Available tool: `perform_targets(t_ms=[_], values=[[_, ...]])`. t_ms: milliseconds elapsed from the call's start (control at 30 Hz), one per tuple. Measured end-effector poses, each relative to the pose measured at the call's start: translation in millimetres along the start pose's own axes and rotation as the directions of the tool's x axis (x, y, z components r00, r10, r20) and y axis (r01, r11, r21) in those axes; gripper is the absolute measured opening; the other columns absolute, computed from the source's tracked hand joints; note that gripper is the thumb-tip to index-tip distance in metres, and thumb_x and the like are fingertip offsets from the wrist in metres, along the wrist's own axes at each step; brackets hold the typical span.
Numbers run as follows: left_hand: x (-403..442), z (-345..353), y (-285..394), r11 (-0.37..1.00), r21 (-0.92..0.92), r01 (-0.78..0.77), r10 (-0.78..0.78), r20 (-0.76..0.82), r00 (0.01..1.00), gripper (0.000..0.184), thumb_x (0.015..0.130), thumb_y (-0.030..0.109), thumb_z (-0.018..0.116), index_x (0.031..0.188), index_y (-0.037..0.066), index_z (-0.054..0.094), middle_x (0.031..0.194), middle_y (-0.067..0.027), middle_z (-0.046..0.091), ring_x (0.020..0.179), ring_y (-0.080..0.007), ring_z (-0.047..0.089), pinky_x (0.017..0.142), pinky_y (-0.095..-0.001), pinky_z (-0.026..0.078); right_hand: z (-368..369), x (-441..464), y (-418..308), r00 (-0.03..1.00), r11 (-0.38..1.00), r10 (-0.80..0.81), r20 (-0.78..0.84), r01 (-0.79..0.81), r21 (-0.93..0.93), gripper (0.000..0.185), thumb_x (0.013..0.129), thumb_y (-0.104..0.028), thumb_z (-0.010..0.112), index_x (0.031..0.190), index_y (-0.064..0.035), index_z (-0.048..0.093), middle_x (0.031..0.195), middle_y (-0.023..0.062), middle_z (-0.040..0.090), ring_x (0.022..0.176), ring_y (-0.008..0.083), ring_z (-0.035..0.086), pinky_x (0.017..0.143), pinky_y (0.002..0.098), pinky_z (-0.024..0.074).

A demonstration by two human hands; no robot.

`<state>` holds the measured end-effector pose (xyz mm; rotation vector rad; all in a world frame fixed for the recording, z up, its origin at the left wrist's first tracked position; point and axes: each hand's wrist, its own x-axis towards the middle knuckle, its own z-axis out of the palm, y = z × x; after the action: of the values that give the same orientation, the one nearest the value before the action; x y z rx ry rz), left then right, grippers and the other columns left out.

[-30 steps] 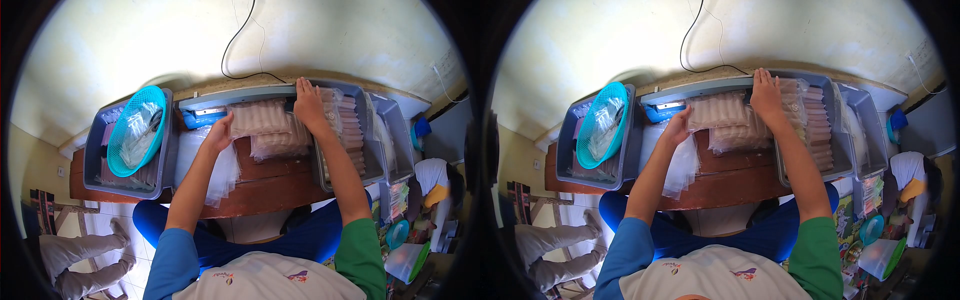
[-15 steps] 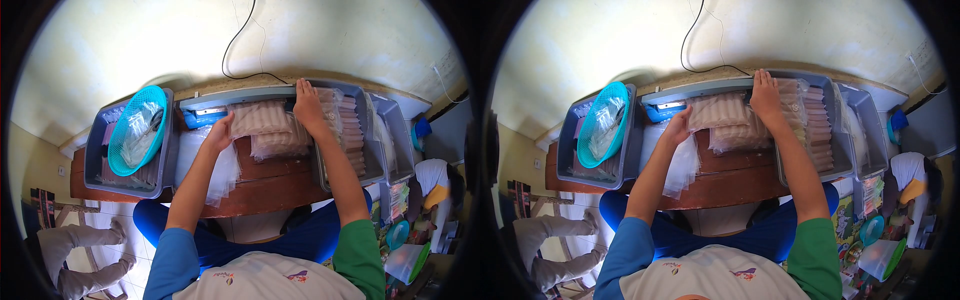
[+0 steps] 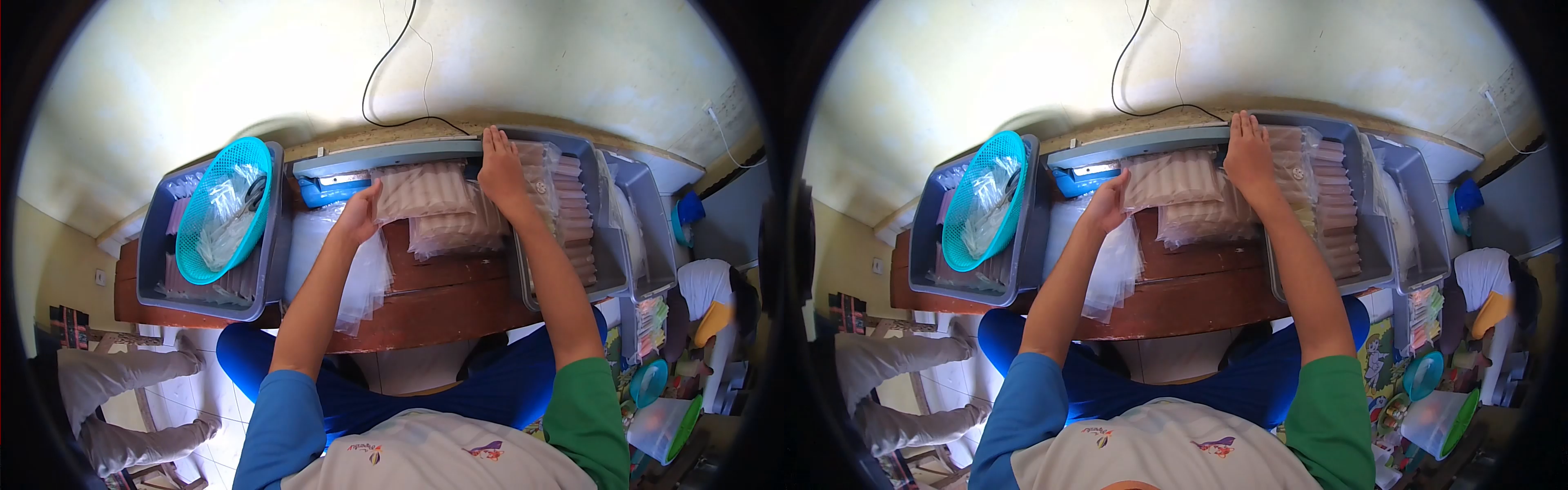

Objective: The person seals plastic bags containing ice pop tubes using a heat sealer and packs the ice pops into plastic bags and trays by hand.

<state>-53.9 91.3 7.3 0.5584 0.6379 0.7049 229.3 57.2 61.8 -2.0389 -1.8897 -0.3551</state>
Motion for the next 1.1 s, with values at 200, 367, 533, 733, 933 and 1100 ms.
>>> perform_targets(t_ms=[200,367,533,733,933,1100], values=[[-1.5,3.3,1.2,1.000,0.001,-0.002,0.002,-0.007,1.000,0.045,0.100,0.033,0.042,0.129,0.001,0.049,0.127,-0.0123,0.058,0.113,-0.0243,0.058,0.097,-0.0374,0.045,2.5,0.1,0.5,1.000,1.000,0.001,-0.005,-0.001,-0.020,0.059,0.082,-0.005,0.041,0.140,0.0052,0.036,0.146,0.0215,0.037,0.136,0.0337,0.034,0.112,0.0461,0.0266],[-0.5,1.1,1.1,1.000,0.010,0.008,-0.008,-0.021,1.000,0.045,0.100,0.034,0.042,0.130,0.001,0.049,0.127,-0.0119,0.058,0.113,-0.0239,0.058,0.096,-0.0374,0.046,4.1,-0.5,0.5,1.000,1.000,0.003,-0.010,-0.003,-0.028,0.059,0.082,-0.005,0.041,0.140,0.0047,0.036,0.147,0.0206,0.036,0.136,0.0330,0.034,0.111,0.0454,0.0276],[-0.7,1.5,1.6,1.000,0.008,0.009,-0.009,-0.007,1.000,0.045,0.100,0.034,0.042,0.130,0.001,0.049,0.128,-0.0119,0.057,0.113,-0.0239,0.057,0.096,-0.0378,0.045,2.4,-0.1,-0.2,1.000,1.000,0.018,0.020,-0.017,-0.014,0.056,0.086,-0.009,0.041,0.140,0.0041,0.035,0.148,0.0190,0.035,0.138,0.0324,0.033,0.112,0.0481,0.0264],[2.0,-2.3,-0.1,1.000,0.008,0.010,-0.009,-0.014,1.000,0.045,0.100,0.034,0.043,0.130,0.001,0.049,0.128,-0.0123,0.057,0.115,-0.0245,0.057,0.098,-0.0387,0.044,3.5,-0.3,0.1,0.999,1.000,0.022,0.030,-0.021,-0.022,0.056,0.086,-0.009,0.042,0.141,0.0035,0.035,0.149,0.0186,0.034,0.139,0.0321,0.032,0.111,0.0486,0.0268],[3.0,-3.2,0.1,1.000,0.011,0.011,-0.011,0.004,1.000,0.045,0.100,0.034,0.042,0.130,0.000,0.049,0.129,-0.0123,0.057,0.115,-0.0244,0.056,0.098,-0.0386,0.044,3.6,-2.0,-1.3,1.000,1.000,0.016,-0.014,-0.016,-0.013,0.058,0.083,-0.004,0.041,0.140,0.0053,0.036,0.147,0.0210,0.036,0.137,0.0329,0.034,0.111,0.0431,0.0288],[1.5,-0.9,0.6,1.000,0.016,0.009,-0.009,-0.009,1.000,0.046,0.100,0.034,0.042,0.130,0.001,0.049,0.128,-0.0120,0.057,0.114,-0.0242,0.057,0.097,-0.0381,0.045,5.2,-0.9,-0.3,1.000,1.000,0.012,-0.018,-0.012,-0.015,0.055,0.085,-0.006,0.040,0.140,0.0045,0.036,0.147,0.0200,0.035,0.137,0.0327,0.034,0.110,0.0446,0.0304]])
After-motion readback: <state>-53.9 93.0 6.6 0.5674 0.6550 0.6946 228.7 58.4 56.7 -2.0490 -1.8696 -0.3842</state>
